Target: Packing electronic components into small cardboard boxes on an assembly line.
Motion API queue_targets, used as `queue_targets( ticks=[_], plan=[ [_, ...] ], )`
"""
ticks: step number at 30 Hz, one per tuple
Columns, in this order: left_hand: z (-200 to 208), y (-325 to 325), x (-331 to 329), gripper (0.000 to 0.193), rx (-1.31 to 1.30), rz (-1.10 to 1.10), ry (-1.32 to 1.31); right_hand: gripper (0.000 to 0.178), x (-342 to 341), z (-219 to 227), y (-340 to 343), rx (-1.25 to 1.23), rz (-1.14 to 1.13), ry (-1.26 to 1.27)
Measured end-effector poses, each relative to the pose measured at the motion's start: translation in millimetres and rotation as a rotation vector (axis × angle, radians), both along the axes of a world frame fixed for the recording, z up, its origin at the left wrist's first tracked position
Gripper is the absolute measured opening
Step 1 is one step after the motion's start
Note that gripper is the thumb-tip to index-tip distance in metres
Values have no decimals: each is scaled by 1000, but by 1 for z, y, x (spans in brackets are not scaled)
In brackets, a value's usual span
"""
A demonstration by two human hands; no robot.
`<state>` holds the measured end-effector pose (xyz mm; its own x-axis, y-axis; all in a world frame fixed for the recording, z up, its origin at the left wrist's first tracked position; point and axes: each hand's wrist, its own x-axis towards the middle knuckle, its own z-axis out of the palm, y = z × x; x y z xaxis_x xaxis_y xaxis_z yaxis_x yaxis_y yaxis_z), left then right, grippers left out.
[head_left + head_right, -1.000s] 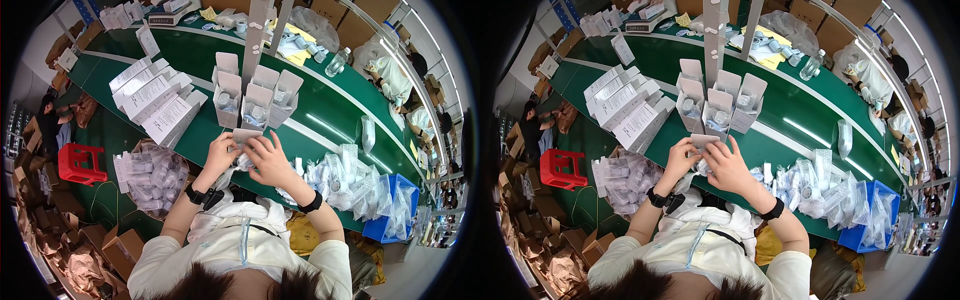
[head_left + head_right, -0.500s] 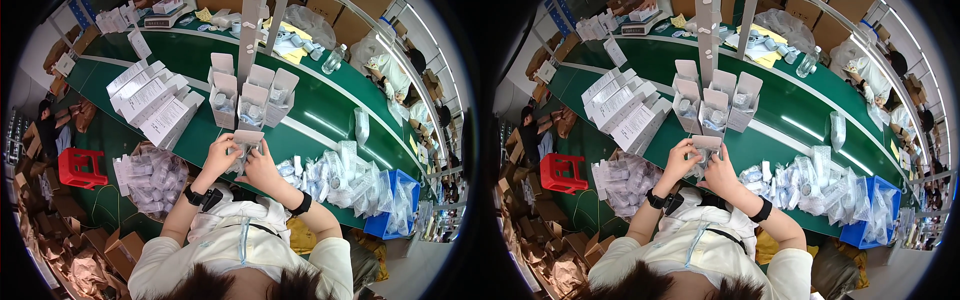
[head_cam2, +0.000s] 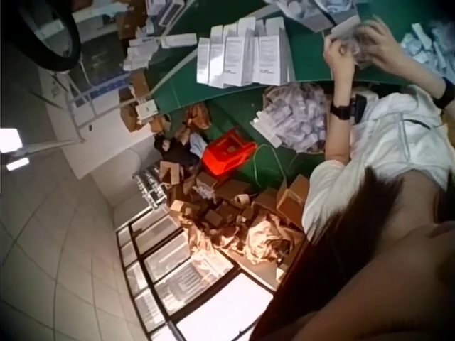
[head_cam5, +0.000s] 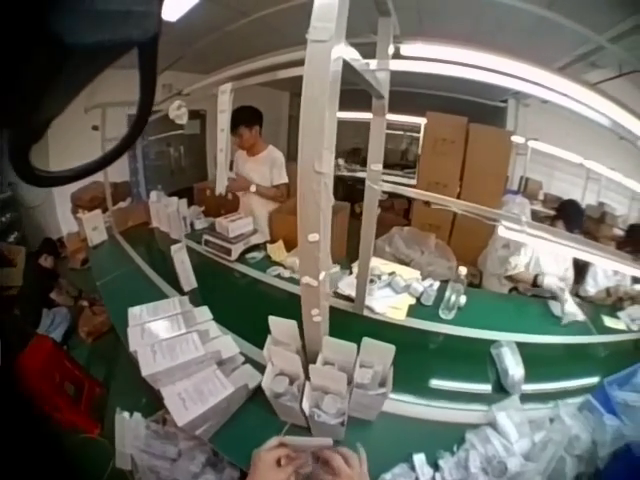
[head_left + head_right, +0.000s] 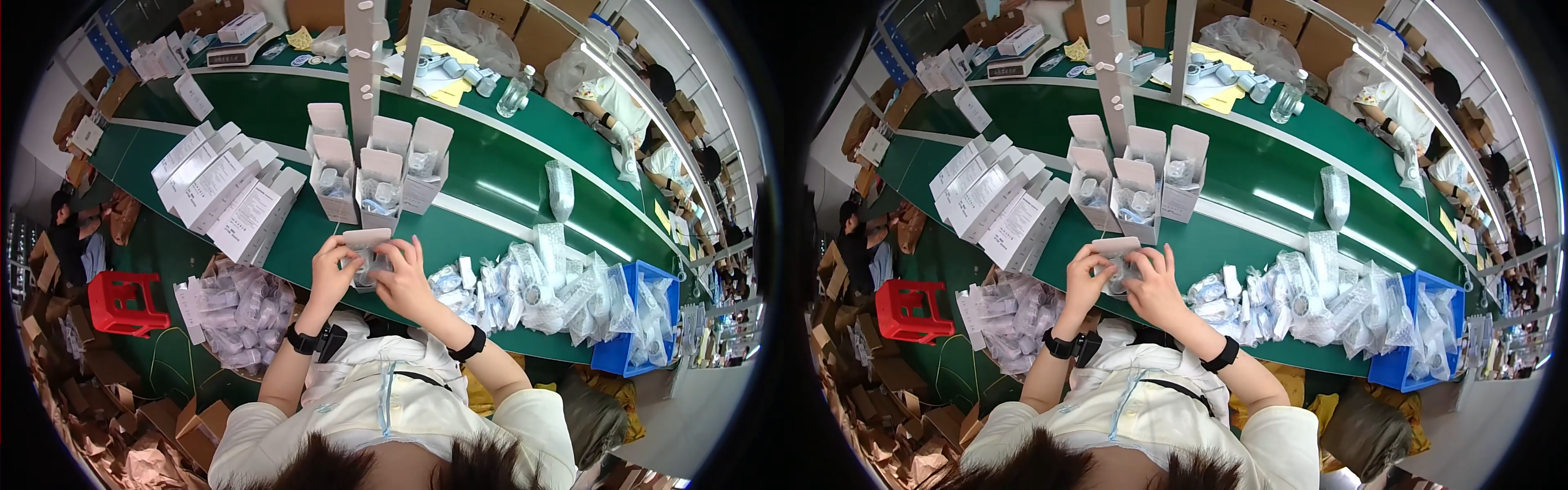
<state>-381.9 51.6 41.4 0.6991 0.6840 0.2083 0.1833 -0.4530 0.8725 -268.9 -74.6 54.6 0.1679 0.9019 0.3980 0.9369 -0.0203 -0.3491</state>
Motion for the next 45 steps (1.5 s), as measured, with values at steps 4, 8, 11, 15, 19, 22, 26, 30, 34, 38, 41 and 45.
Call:
queue_targets(
  ticks=[4, 8, 11, 15, 19, 22, 26, 30, 34, 38, 41, 45],
  plan=[
    [16, -9, 3, 12, -14, -2, -36, 66, 19, -3, -31, 302, 97, 476],
    [63, -39, 31, 11, -69, -156, -89, 77, 32, -45, -58, 313, 46, 889],
    [76, -43, 58, 23, -37, -332, -227, 87, 75, -26, -69, 18, -145, 1029],
    [78, -21, 73, 38, 242, -124, -264, 72, 166, -12, -66, 256, -401, 911],
    [62, 21, 66, 47, 285, 178, -168, 77, 277, -32, -31, 418, -546, 929],
    [40, 26, 58, 51, 213, 318, -13, 84, 321, -64, 1, 468, -607, 744],
    [-12, -1, 63, 69, 73, 278, 68, 92, 348, -98, 26, 425, -630, 680],
    [-66, 0, 60, 92, -181, 318, 244, 93, 339, -123, 11, 228, -651, 532],
    [-95, 3, 67, 105, -232, 347, 282, 87, 355, -105, -23, -208, -867, 167],
    [-103, -8, 81, 112, -293, 388, 192, 76, 408, -103, -36, -380, -1280, 159],
    [-102, -11, 97, 115, -283, 398, 175, 73, 444, -115, -48, -528, -1235, 437],
    [-114, -11, 94, 101, -100, 422, 163, 64, 431, -105, -29, -552, -1119, 530]
  ],
)
